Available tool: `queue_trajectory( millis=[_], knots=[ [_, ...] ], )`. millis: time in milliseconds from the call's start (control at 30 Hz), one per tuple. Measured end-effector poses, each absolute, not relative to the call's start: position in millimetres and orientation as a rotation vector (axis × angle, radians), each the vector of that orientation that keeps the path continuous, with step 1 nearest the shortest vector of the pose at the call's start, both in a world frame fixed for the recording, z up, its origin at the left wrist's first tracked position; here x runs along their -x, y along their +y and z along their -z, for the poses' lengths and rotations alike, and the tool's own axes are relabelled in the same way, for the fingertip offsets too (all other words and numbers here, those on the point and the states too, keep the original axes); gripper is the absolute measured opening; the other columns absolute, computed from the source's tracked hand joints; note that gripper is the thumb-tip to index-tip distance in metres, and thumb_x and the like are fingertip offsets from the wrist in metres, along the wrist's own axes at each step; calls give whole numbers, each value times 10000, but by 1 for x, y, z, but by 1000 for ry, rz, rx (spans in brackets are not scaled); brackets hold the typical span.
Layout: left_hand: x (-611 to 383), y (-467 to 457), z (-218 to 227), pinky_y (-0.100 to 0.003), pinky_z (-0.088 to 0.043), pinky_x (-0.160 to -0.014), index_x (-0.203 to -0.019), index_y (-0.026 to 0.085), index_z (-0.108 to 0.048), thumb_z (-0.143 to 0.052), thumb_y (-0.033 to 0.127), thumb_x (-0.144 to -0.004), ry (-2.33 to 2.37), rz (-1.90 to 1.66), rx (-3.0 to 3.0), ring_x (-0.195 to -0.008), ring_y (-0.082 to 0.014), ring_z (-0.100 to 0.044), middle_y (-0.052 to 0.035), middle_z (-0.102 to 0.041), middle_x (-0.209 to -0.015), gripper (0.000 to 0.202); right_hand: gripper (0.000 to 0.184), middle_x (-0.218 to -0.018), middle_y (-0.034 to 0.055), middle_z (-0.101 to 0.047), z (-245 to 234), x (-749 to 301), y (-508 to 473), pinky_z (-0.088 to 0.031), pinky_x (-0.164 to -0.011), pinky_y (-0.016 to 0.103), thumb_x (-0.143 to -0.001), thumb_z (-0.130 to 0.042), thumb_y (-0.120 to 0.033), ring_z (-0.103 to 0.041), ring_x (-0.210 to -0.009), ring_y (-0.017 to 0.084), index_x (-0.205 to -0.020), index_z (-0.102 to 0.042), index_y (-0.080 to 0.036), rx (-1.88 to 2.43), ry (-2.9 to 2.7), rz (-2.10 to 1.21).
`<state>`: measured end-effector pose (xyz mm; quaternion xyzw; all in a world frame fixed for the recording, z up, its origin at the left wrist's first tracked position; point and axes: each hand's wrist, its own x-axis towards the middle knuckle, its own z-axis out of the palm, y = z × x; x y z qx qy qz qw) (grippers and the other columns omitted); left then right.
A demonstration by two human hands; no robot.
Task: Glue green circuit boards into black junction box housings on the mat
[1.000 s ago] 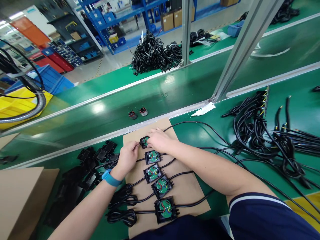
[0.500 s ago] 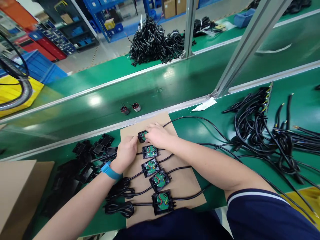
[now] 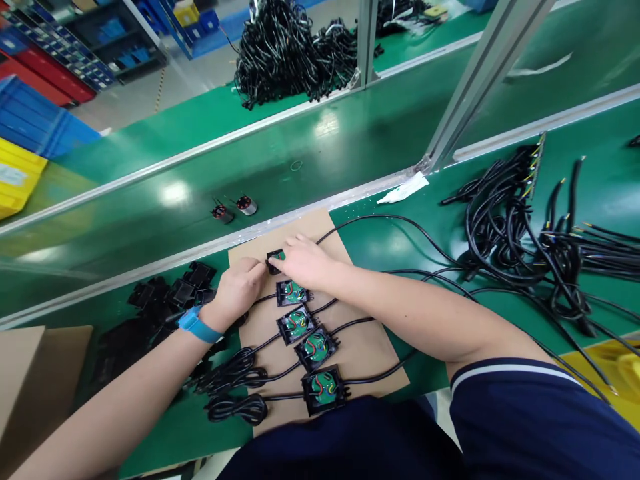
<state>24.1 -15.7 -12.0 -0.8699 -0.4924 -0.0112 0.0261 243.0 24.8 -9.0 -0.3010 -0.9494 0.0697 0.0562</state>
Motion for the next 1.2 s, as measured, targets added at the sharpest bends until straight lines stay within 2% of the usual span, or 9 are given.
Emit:
queue_trajectory(
  millis=[133, 267, 500, 700, 833, 967, 1100, 1200],
  knots=[
    [-23, -14, 8, -311, -440, -725, -802, 184, -620, -428, 144, -972, -1628, 212, 2793, -821, -208, -572, -80, -624, -831, 260, 413, -1109, 148, -653, 8, -242, 25, -304, -880, 402, -1042, -419, -253, -508, -1080, 307, -1409, -606, -247, 946, -2903, -237],
    [-19, -4, 8, -273, -452, -720, -801, 190, -592, -527, 142, -924, -1835, 520, 2890, -769, -162, -575, -27, -615, -797, 148, 421, -1136, 147, -631, 10, -241, 26, -309, -864, 398, -1031, -477, -339, -514, -1057, 307, -1434, -581, -281, 971, -2912, -245],
    [-23, -9, 19, -325, -421, -685, -717, 182, -587, -456, 128, -975, -1377, 306, 2731, -779, -215, -509, -77, -569, -783, 295, 429, -1119, 160, -631, 5, -237, 16, -319, -869, 416, -1036, -408, -242, -532, -1072, 308, -1431, -575, -229, 1006, -2959, -85],
    [-21, -7, 17, -309, -435, -689, -752, 177, -622, -436, 132, -984, -1393, 261, 2792, -786, -207, -527, -71, -561, -774, 301, 418, -1142, 186, -621, 2, -230, 14, -347, -855, 428, -1028, -386, -233, -544, -1068, 313, -1372, -618, -182, 1025, -2997, -98],
    [-18, -6, 13, -309, -462, -749, -810, 168, -646, -425, 179, -986, -1569, 325, 2884, -829, -199, -562, -78, -597, -831, 283, 395, -1183, 185, -616, -9, -226, 16, -366, -883, 431, -1021, -412, -233, -548, -1111, 319, -1334, -652, -208, 1087, -3027, -191],
    [-19, -6, 6, -317, -473, -800, -801, 172, -649, -478, 187, -928, -1818, 438, 2971, -829, -192, -593, -64, -632, -843, 214, 402, -1201, 192, -614, -16, -226, 17, -396, -893, 436, -1025, -397, -216, -545, -1142, 328, -1325, -665, -204, 1132, -3035, -267],
    [-28, 0, 0, -283, -477, -713, -946, 161, -653, -592, 339, -912, -2432, 530, 2740, -734, -169, -610, -28, -667, -788, 191, 386, -1257, 184, -601, -4, -235, 20, -427, -929, 463, -1010, -485, -280, -551, -1170, 341, -1358, -650, -257, 1074, -2989, -349],
    [-35, 12, 1, -243, -457, -614, -965, 154, -628, -720, 326, -825, -2742, 514, 2623, -636, -141, -604, 0, -666, -711, 241, 448, -1375, 172, -569, 7, -249, 26, -421, -1028, 481, -962, -593, -265, -536, -1248, 329, -1410, -607, -249, 985, -2864, -485]
  ],
)
